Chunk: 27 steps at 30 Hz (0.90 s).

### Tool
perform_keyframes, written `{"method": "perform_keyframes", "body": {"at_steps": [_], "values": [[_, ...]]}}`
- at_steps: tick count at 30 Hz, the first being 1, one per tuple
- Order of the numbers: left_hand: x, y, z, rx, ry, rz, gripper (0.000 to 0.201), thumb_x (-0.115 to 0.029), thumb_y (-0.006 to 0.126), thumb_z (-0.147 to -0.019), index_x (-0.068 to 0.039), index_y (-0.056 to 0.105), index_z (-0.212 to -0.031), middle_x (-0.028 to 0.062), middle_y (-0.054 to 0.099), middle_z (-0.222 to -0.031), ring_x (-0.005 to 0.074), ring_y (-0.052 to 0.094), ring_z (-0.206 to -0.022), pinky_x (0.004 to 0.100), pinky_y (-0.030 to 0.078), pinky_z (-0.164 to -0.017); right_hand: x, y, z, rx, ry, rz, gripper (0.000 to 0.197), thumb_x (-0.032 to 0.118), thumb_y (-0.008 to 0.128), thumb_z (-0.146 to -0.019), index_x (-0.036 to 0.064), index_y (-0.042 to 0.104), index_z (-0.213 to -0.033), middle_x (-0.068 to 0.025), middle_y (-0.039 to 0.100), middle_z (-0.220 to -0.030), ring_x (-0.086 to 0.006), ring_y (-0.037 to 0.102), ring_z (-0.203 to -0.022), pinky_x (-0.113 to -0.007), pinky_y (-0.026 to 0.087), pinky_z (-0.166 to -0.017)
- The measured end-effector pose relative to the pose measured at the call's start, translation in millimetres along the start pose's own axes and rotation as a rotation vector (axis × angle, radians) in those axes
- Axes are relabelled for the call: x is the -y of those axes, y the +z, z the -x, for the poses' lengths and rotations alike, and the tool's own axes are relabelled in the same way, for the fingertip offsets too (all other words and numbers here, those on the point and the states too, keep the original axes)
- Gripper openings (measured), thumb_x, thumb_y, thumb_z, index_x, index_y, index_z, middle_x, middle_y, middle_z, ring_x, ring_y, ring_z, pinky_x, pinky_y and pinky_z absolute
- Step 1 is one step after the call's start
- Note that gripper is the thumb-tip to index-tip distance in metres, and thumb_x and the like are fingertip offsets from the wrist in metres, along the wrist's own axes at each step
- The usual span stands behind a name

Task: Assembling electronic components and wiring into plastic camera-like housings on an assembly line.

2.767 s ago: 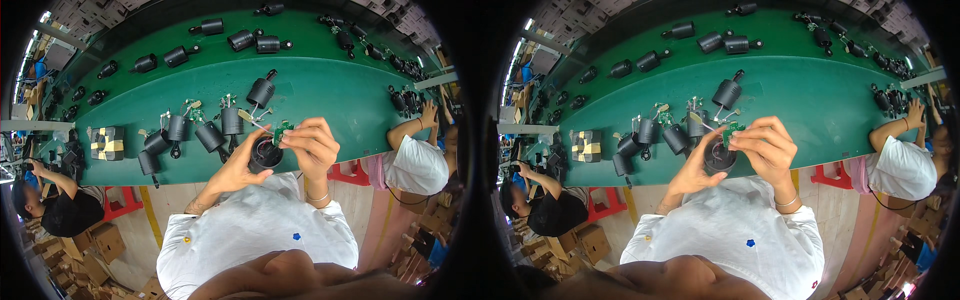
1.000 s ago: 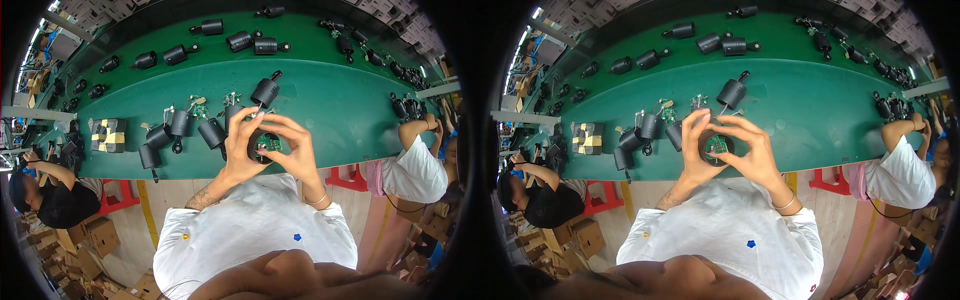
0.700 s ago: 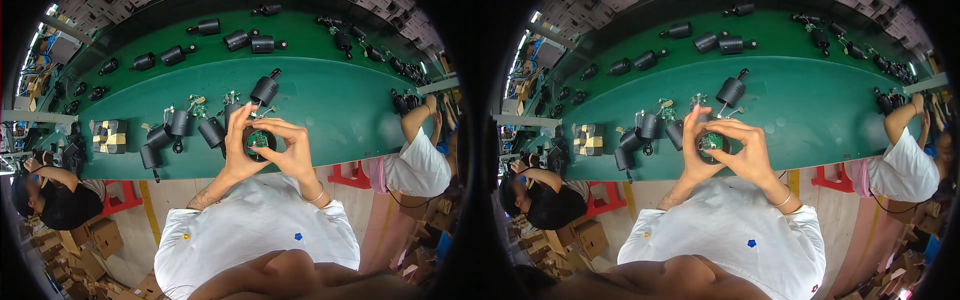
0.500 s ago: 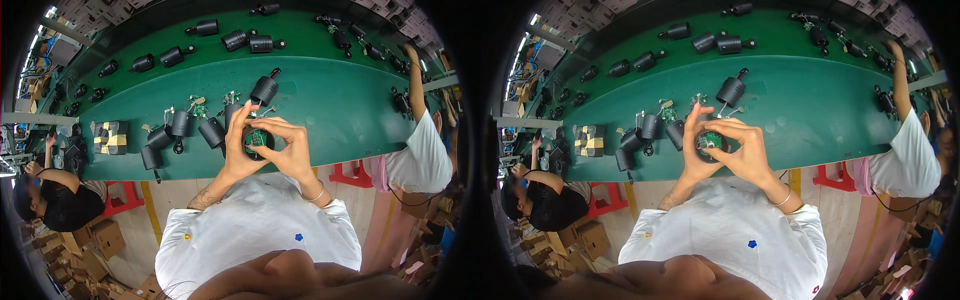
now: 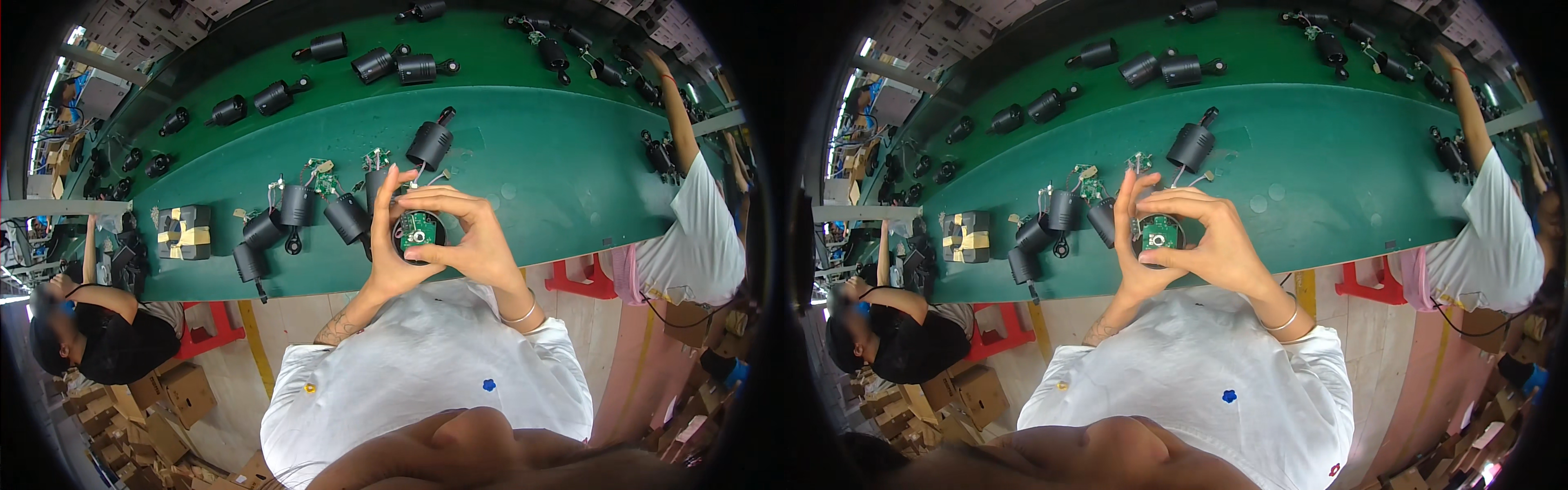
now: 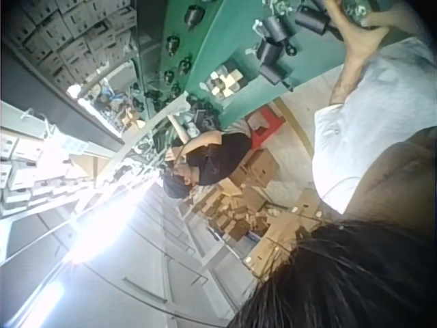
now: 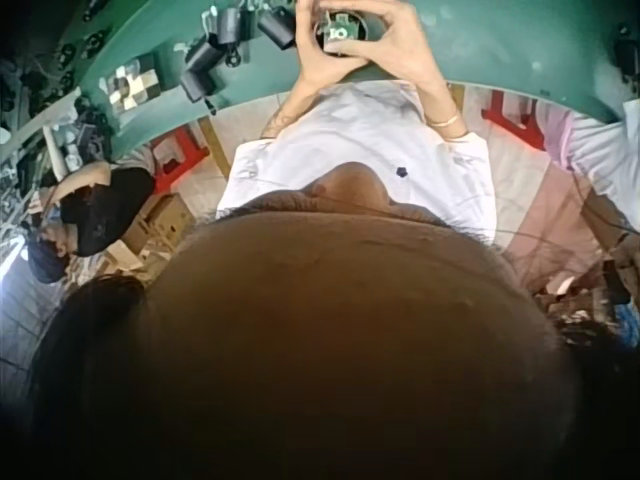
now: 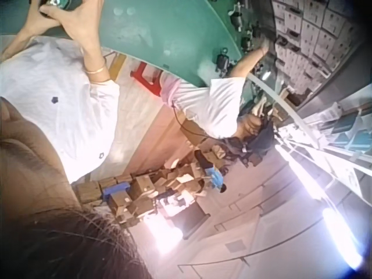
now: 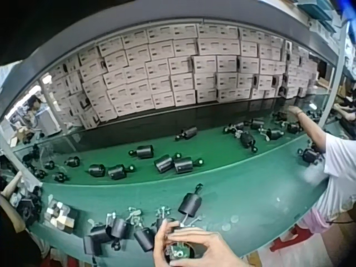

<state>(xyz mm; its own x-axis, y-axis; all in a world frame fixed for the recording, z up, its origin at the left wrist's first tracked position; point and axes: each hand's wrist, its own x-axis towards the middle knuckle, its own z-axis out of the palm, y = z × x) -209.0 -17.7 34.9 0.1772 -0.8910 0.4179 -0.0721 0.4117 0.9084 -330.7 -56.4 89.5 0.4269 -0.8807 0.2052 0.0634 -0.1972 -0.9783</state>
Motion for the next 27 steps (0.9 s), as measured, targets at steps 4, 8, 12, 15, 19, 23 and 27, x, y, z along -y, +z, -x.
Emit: {"method": "perform_keyframes", "body": {"at_steps": [4, 8, 12, 15, 19, 23, 27], "values": [[2, 0, 5, -0.032, -0.085, -0.048, 0.108, -0.003, 0.082, -0.054, -0.003, 0.028, -0.148, 0.0180, 0.050, -0.130, 0.0268, 0.059, -0.101, 0.0350, 0.051, -0.086, 4, -3, 0, -0.046, -0.003, -0.062, 0.043, -0.004, 0.079, -0.060, 0.0013, 0.072, -0.102, -0.0114, 0.071, -0.097, -0.0206, 0.065, -0.088, -0.031, 0.051, -0.085], [6, -3, 8, 0.018, -0.162, -0.305, 0.100, -0.004, 0.082, -0.054, -0.002, 0.037, -0.143, 0.0152, 0.057, -0.121, 0.0257, 0.060, -0.095, 0.0340, 0.050, -0.082, 6, -6, 6, -0.127, -0.023, 0.115, 0.038, -0.006, 0.079, -0.061, 0.0005, 0.073, -0.097, -0.0121, 0.071, -0.098, -0.0199, 0.065, -0.085, -0.029, 0.052, -0.082], [2, -2, 3, -0.055, -0.039, -0.497, 0.089, -0.004, 0.083, -0.054, -0.002, 0.046, -0.135, 0.0119, 0.061, -0.110, 0.0241, 0.059, -0.089, 0.0341, 0.048, -0.079, -4, 2, 9, -0.320, -0.088, 0.082, 0.025, -0.005, 0.078, -0.065, 0.0000, 0.074, -0.089, -0.0082, 0.071, -0.095, -0.0144, 0.064, -0.081, -0.025, 0.052, -0.073], [-6, -3, -2, -0.049, -0.026, -0.508, 0.083, -0.003, 0.083, -0.057, -0.003, 0.048, -0.132, 0.0116, 0.060, -0.111, 0.0232, 0.059, -0.093, 0.0334, 0.048, -0.081, -4, 1, 8, -0.317, -0.129, 0.127, 0.023, -0.007, 0.077, -0.064, -0.0006, 0.074, -0.086, -0.0083, 0.070, -0.096, -0.0140, 0.064, -0.080, -0.024, 0.053, -0.073], [-4, -5, -2, -0.043, -0.014, -0.418, 0.075, -0.002, 0.083, -0.059, -0.005, 0.051, -0.127, 0.0109, 0.058, -0.110, 0.0222, 0.058, -0.096, 0.0325, 0.048, -0.084, -7, 2, 7, -0.291, -0.162, 0.111, 0.021, -0.008, 0.077, -0.063, -0.0005, 0.074, -0.083, -0.0083, 0.069, -0.099, -0.0139, 0.063, -0.081, -0.025, 0.053, -0.073], [6, -6, 3, -0.046, -0.019, -0.117, 0.069, -0.003, 0.083, -0.058, -0.006, 0.052, -0.120, 0.0096, 0.057, -0.105, 0.0222, 0.057, -0.096, 0.0321, 0.046, -0.085, -12, 2, 2, -0.221, -0.138, -0.076, 0.021, -0.007, 0.077, -0.062, 0.0013, 0.075, -0.082, -0.0076, 0.067, -0.102, -0.0150, 0.062, -0.085, -0.027, 0.052, -0.077], [7, 0, 4, -0.127, 0.050, -0.052, 0.059, 0.000, 0.080, -0.060, -0.008, 0.052, -0.111, 0.0079, 0.054, -0.100, 0.0208, 0.054, -0.094, 0.0319, 0.046, -0.083, -14, -2, -2, -0.096, -0.114, 0.018, 0.017, -0.003, 0.076, -0.061, 0.0038, 0.074, -0.076, -0.0047, 0.064, -0.101, -0.0177, 0.058, -0.094, -0.030, 0.049, -0.082]]}}
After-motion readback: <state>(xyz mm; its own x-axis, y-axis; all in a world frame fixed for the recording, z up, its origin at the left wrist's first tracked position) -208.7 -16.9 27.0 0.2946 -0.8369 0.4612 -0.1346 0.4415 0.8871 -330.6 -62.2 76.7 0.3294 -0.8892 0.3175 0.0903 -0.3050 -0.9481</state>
